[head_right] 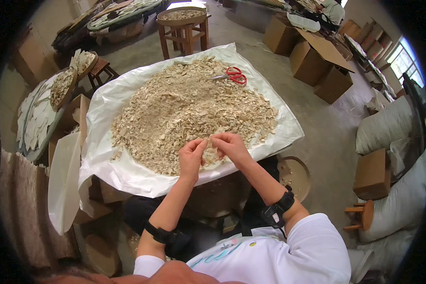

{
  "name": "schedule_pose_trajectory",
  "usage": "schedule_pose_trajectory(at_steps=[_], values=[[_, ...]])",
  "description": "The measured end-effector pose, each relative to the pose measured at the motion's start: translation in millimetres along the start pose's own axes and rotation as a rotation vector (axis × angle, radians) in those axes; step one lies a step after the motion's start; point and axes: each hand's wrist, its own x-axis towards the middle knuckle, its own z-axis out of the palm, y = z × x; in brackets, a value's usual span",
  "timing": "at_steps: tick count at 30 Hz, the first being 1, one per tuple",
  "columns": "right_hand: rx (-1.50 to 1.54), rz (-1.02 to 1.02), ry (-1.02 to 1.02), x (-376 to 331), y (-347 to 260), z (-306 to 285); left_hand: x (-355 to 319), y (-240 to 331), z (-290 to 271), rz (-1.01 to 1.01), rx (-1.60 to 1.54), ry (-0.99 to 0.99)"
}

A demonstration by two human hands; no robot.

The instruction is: The recorder sorts and inspects dried seafood pieces on a cloth and uses scissors to trim individual pieces.

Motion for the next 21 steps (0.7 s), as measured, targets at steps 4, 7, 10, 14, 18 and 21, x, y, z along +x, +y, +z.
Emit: schedule_pose_trajectory(at_steps=[4, 7, 10, 14, 18, 21], values=[[-0.052, -0.067, 0.027, 0, -1, -8, 9, -10, 6, 0.129, 0.143, -0.003], [-0.108, -0.118, 0.041, 1, 12, -11, 10, -17, 6, 0.142, 0.163, -0.022], [-0.114, -0.119, 0.062, -2, 21, -10, 7, -13, 6, 0.073, 0.15, -0.042], [-0.089, -0.133, 0.038, 0, 24, -12, 3, -11, 7, -0.031, 0.097, -0.028], [-0.161, -0.12, -0.02, 3, 32, -18, 7, -18, 1, -0.042, 0.148, 0.038], [-0.275, -0.178, 0.107, 23, 46, -41, 13, -23, -8, -0.107, 0.131, 0.112]])
